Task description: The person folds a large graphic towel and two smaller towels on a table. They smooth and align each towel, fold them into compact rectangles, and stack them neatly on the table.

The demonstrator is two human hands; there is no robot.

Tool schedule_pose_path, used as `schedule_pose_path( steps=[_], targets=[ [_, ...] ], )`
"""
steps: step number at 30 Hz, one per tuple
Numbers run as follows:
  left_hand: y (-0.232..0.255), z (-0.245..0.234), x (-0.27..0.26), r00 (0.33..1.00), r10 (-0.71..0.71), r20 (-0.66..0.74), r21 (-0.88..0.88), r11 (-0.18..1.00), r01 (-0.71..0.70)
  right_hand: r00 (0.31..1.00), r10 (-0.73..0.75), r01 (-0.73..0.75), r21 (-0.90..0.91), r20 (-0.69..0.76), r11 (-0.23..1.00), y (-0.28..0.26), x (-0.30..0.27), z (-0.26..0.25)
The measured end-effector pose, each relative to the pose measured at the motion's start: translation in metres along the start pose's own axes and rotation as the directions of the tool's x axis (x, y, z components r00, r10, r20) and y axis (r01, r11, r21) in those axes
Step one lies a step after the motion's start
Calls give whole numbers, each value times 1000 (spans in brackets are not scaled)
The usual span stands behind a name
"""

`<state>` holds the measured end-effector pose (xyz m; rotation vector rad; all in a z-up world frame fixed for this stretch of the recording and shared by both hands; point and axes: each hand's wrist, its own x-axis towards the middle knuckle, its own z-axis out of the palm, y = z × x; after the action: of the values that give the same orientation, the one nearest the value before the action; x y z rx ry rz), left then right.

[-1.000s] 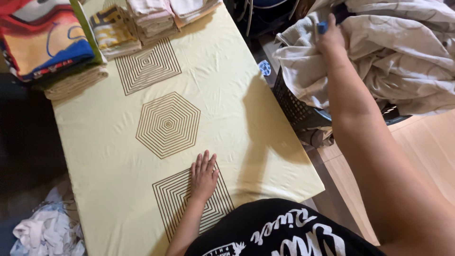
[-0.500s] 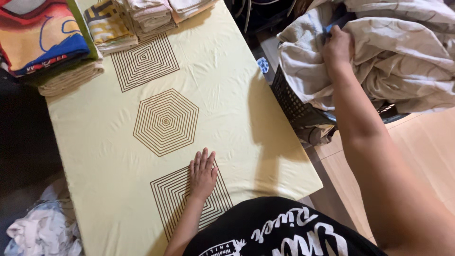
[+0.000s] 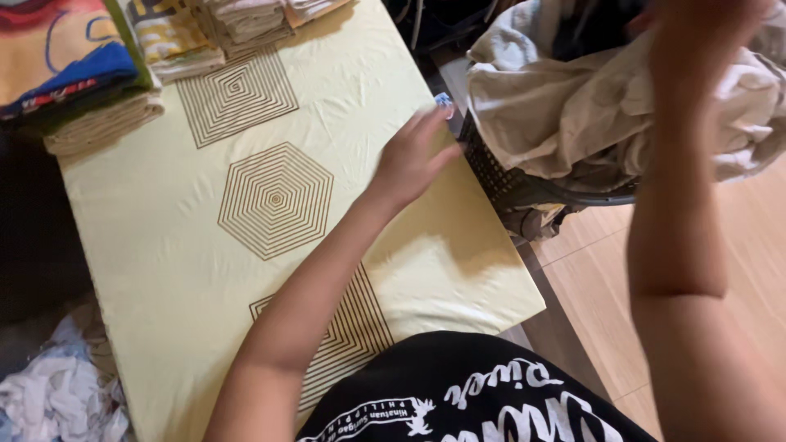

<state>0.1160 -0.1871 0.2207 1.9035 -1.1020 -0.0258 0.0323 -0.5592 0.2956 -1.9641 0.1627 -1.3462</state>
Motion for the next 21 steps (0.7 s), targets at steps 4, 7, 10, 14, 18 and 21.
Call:
schedule_pose_path(
  steps=[4, 7, 10, 14, 18, 21],
  targets=[
    [59, 41, 87, 1000, 27, 7, -269, 963, -24, 973, -98, 94, 29, 210, 995, -68, -69, 27],
    [64, 82, 121, 937, 302, -174, -263, 903, -340, 926, -156, 291, -388, 344, 874, -100, -98, 22],
    [49, 112, 124, 948, 309, -79, -253, 913, -319, 906, -145, 302, -367, 398, 880, -108, -99, 5],
    [27, 114, 96, 993, 112, -28, -325, 939, -115, 888, -46, 302, -505, 458, 808, -70, -83, -13],
    [19, 86, 71, 999, 13, -41, -250, 968, -23, 844, 198, 163, -589, 499, 792, 4, -77, -6],
    [23, 64, 60, 993, 92, -71, -246, 963, -107, 870, 292, 19, -621, 396, 784, 52, -91, 3]
  ],
)
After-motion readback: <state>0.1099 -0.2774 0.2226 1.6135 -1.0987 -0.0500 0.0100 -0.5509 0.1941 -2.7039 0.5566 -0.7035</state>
